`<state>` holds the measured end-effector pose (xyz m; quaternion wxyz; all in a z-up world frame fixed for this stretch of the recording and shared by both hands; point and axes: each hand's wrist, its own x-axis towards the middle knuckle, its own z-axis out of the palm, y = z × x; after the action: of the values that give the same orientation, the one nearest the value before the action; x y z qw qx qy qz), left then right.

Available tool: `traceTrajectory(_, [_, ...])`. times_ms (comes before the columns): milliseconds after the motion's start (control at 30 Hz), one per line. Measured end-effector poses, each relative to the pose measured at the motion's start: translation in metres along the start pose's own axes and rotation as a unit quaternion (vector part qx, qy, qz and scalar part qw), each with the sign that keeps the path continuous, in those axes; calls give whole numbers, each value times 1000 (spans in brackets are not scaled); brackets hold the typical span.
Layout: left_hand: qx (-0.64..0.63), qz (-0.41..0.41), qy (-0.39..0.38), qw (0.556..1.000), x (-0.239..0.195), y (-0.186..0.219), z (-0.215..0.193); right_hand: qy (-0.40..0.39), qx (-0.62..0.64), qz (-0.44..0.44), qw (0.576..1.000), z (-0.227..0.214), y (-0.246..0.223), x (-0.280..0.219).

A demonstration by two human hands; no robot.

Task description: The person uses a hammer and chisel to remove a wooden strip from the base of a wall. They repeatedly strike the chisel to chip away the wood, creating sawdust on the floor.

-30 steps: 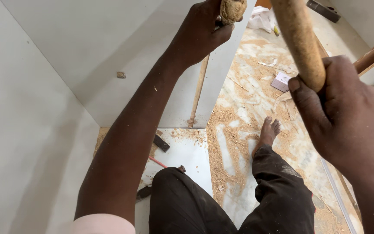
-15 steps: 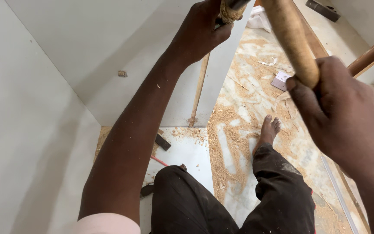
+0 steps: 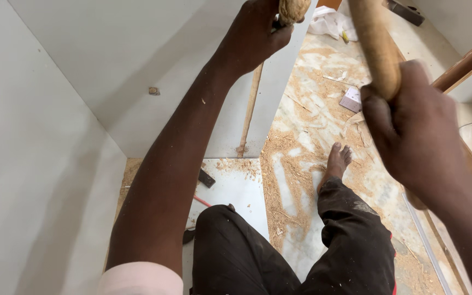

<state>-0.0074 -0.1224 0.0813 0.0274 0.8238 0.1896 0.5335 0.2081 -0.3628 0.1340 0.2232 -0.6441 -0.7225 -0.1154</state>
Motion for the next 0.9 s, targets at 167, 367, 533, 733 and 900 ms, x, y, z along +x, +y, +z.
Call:
traceTrajectory(167, [0, -8, 10, 1000, 0, -1, -1, -14, -7, 28, 999, -13, -4, -4])
traceTrajectory(367, [-25, 22, 31, 999, 5, -8, 2, -21, 1, 4, 1000, -11, -12, 4])
traceTrajectory(533, [-63, 23, 14, 998, 13, -13, 3, 79, -17, -8, 997, -15, -5, 1])
traceTrajectory(733, [-9, 23, 28, 999, 11, -8, 3, 2, 37, -20, 999, -10, -1, 1])
traceTrajectory(900, [25, -70, -14, 997, 10, -5, 1, 54, 2, -7, 998, -20, -5, -3])
